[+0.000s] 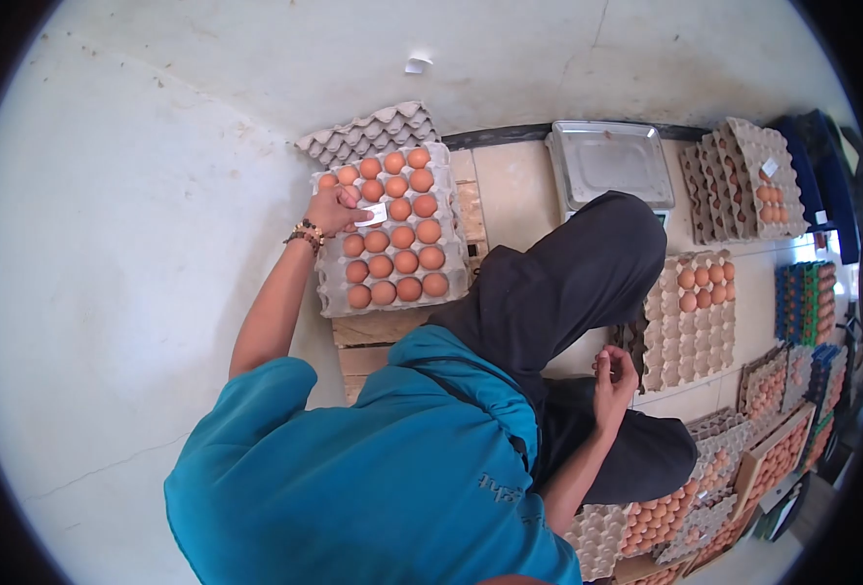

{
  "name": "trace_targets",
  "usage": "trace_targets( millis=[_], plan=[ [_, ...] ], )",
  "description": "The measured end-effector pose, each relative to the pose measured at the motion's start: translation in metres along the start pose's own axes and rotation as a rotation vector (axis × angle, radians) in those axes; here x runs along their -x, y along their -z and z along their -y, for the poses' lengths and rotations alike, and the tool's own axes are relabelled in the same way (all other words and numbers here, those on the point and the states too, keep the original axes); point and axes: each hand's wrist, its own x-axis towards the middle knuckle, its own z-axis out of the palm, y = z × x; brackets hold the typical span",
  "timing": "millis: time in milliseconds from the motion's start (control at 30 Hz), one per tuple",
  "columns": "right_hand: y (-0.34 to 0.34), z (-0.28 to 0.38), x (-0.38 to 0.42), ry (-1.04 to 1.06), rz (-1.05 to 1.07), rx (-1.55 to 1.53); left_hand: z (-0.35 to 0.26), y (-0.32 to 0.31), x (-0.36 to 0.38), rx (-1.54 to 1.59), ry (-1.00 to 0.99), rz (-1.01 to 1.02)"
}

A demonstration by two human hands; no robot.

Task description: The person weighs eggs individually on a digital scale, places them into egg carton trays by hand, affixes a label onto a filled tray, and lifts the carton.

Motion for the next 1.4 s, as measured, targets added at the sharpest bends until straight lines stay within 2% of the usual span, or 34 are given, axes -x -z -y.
trace_targets(
  millis=[100, 200, 300, 400, 500, 600, 633, 700, 767, 833, 900, 933, 1033, 1133, 1233, 1267, 1333, 1367, 1400],
  plan=[
    [-0.001, 0.001, -0.002, 0.011, 0.006, 0.025, -0.044, 0.001, 0.021, -0.243, 0.085, 0.019],
    [0.0, 0.004, -0.002, 0.003, 0.008, 0.031, -0.052, 0.006, 0.021, -0.437, 0.126, 0.039],
    [-0.001, 0.006, -0.003, 0.015, -0.06, -0.104, -0.034, 0.01, 0.019, -0.492, -0.215, -0.153],
    [-0.005, 0.024, -0.004, 0.07, -0.152, -0.24, -0.023, 0.021, 0.027, 0.214, -0.027, -0.323],
    [-0.036, 0.091, -0.007, 0.175, -0.113, -0.367, 0.033, 0.02, 0.023, 0.246, -0.069, -0.653],
    [-0.095, 0.148, -0.021, 0.275, 0.118, -0.442, 0.091, 0.009, 0.025, 0.226, 0.001, -0.598],
    [-0.119, 0.16, -0.026, 0.281, 0.219, -0.521, 0.101, 0.008, 0.025, 0.292, 0.167, -0.478],
    [-0.169, 0.181, -0.047, 0.28, 0.371, -0.476, 0.116, -0.005, 0.025, 0.393, 0.228, -0.513],
    [-0.219, 0.183, -0.07, -0.072, 0.408, -0.466, 0.121, -0.008, 0.025, 0.451, 0.277, -0.485],
    [-0.267, 0.154, -0.099, -0.209, 0.384, -0.422, 0.119, 0.0, 0.025, 0.47, 0.311, -0.397],
    [-0.294, 0.131, -0.106, -0.238, 0.249, -0.097, 0.098, -0.006, 0.035, 0.529, 0.323, -0.371],
    [-0.304, 0.122, -0.109, -0.252, 0.179, 0.066, 0.092, -0.009, 0.039, 0.558, 0.33, -0.356],
    [-0.308, 0.084, -0.115, -0.445, 0.288, 0.08, 0.106, -0.009, 0.032, 0.487, 0.365, -0.303],
    [-0.318, 0.062, -0.125, -0.334, 0.5, 0.065, 0.118, -0.009, 0.028, 0.518, 0.354, -0.247],
    [-0.321, 0.064, -0.125, -0.313, 0.527, 0.03, 0.107, -0.009, 0.035, 0.575, 0.256, -0.187],
    [-0.323, 0.062, -0.127, -0.294, 0.572, 0.01, 0.092, -0.011, 0.041, 0.623, 0.321, -0.209],
    [-0.336, 0.045, -0.132, -0.288, 0.611, -0.048, 0.138, -0.006, 0.018, 0.72, 0.373, -0.181],
    [-0.335, 0.049, -0.126, -0.311, 0.584, -0.095, 0.147, -0.003, 0.013, 0.816, 0.3, -0.075],
    [-0.348, 0.037, -0.128, -0.288, 0.534, -0.055, 0.138, -0.002, 0.015, 0.859, 0.311, -0.017]
  ],
)
